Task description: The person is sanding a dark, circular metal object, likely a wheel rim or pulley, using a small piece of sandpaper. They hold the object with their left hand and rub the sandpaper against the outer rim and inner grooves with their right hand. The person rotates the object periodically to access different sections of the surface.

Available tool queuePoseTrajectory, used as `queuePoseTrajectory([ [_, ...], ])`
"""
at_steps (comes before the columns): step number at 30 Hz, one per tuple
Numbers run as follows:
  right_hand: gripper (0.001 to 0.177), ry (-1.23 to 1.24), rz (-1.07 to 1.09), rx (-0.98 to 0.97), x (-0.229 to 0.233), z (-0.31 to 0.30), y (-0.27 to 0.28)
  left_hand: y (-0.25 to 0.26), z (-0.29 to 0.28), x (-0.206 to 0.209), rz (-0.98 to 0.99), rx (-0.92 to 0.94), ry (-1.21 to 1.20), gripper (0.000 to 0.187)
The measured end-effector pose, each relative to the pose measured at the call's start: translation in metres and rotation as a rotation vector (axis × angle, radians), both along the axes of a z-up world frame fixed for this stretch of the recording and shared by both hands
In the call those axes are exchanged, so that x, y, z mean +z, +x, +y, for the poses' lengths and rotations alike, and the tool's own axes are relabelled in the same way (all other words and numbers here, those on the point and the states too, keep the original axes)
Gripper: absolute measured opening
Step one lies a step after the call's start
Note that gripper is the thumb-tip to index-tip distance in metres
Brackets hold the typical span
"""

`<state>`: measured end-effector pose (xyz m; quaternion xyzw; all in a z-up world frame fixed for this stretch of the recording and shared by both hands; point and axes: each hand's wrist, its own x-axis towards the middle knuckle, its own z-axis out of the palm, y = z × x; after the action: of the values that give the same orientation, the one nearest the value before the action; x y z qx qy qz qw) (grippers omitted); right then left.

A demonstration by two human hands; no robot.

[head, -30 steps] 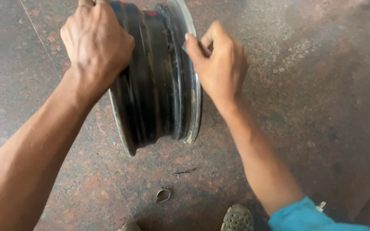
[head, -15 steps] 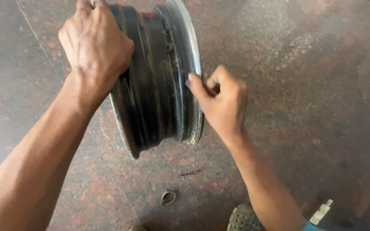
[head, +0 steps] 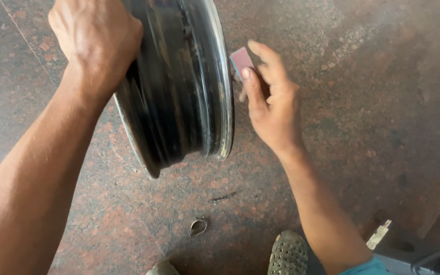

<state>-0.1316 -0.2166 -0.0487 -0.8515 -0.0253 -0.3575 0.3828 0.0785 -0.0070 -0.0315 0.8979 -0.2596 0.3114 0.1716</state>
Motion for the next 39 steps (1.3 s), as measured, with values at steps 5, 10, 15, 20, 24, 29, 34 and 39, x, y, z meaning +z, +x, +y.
queuePoseTrajectory([
  [5,0.022,-0.21,-0.227,-0.032,-0.007,0.023,0.007,0.007,-0.001,-0.001,0.168,0.013,-0.026,0.005],
  [10,0.023,-0.12,-0.154,-0.139,-0.009,0.052,-0.006,0.009,0.0,-0.006,0.033,-0.005,-0.06,0.005],
  [15,0.022,-0.213,-0.159,-0.251,-0.007,0.057,0.002,0.01,0.0,-0.006,0.072,-0.024,-0.046,0.005],
  [20,0.022,-0.166,-0.175,-0.255,-0.004,0.066,-0.002,0.002,0.006,-0.001,-0.126,-0.077,-0.055,0.018],
  [24,0.022,-0.174,-0.167,-0.228,0.003,0.052,0.021,-0.002,0.01,0.0,-0.047,-0.061,-0.013,0.005],
  [29,0.021,-0.165,-0.2,-0.234,0.001,0.064,0.003,-0.01,0.006,0.009,-0.179,-0.044,-0.03,0.01],
  [34,0.022,-0.233,-0.168,-0.214,0.002,0.048,0.032,-0.01,0.005,0.007,0.146,-0.007,0.008,0.003],
  [39,0.023,-0.114,-0.246,-0.171,-0.002,0.071,0.01,-0.016,0.005,0.013,-0.194,0.009,0.001,0.028],
])
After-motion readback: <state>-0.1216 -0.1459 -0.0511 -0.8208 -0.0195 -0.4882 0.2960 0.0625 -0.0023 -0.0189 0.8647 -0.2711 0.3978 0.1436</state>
